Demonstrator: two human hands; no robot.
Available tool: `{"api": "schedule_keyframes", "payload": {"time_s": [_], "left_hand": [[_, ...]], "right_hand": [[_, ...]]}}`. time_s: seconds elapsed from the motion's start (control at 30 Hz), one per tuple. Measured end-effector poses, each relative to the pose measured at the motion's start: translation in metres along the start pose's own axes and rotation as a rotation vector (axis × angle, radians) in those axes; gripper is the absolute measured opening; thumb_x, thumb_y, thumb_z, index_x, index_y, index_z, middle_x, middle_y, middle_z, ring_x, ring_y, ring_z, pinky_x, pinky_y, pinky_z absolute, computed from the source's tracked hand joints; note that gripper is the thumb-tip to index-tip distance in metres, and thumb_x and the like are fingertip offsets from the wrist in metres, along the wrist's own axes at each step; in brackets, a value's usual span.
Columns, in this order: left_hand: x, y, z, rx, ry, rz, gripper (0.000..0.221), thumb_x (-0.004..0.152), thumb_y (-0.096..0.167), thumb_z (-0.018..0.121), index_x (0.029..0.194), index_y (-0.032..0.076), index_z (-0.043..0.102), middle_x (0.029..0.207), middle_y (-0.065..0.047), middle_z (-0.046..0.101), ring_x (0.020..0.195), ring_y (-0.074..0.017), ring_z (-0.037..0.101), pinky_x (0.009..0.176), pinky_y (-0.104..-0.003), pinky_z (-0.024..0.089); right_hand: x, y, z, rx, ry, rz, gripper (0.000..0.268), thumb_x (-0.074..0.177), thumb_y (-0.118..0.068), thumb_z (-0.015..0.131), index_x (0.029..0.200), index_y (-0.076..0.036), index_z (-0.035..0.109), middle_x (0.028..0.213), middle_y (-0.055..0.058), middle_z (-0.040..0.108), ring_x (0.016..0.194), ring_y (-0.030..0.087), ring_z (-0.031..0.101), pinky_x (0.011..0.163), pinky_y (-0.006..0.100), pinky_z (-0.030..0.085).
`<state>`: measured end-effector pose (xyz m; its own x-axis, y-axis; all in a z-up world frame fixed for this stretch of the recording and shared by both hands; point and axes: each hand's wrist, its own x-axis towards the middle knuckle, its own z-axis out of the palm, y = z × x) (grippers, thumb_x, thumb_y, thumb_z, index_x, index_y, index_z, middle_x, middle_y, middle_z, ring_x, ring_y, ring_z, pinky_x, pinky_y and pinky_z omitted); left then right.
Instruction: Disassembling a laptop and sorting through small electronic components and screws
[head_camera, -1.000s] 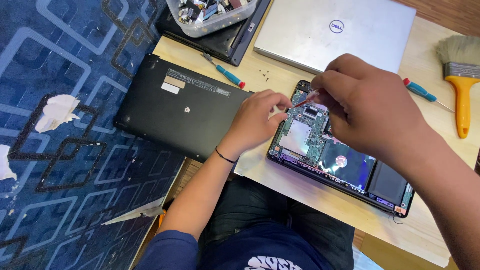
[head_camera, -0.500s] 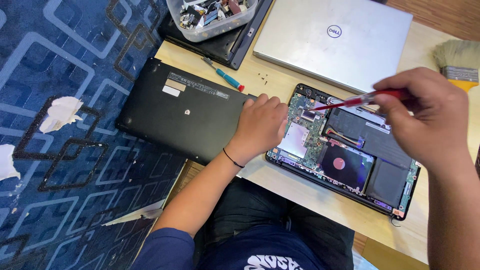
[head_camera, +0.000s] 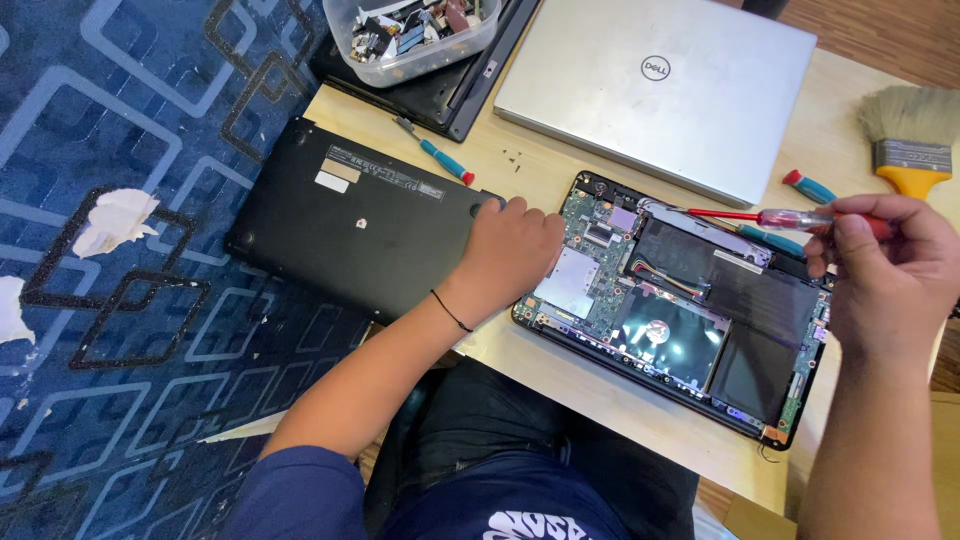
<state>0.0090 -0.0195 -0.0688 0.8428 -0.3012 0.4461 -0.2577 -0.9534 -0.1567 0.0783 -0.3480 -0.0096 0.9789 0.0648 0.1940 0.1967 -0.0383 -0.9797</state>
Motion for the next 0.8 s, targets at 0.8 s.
{"api": "schedule_keyframes", "payload": {"time_s": [0.8], "left_hand": [[0.008, -0.013, -0.040, -0.225, 0.028, -0.054, 0.011, 0.085, 0.025, 0.064, 0.082, 0.016, 0.057, 0.075, 0.001, 0.055, 0.063, -0.0195, 0.055, 0.043, -0.032, 0.037]], "right_hand": [[-0.011, 0.027, 0.012, 0.290, 0.010, 0.092, 0.012, 0.097, -0.013, 0.065, 0.103, -0.006, 0.057, 0.094, 0.013, 0.063, 0.065, 0.016, 0.061, 0.054, 0.019, 0.051]]}}
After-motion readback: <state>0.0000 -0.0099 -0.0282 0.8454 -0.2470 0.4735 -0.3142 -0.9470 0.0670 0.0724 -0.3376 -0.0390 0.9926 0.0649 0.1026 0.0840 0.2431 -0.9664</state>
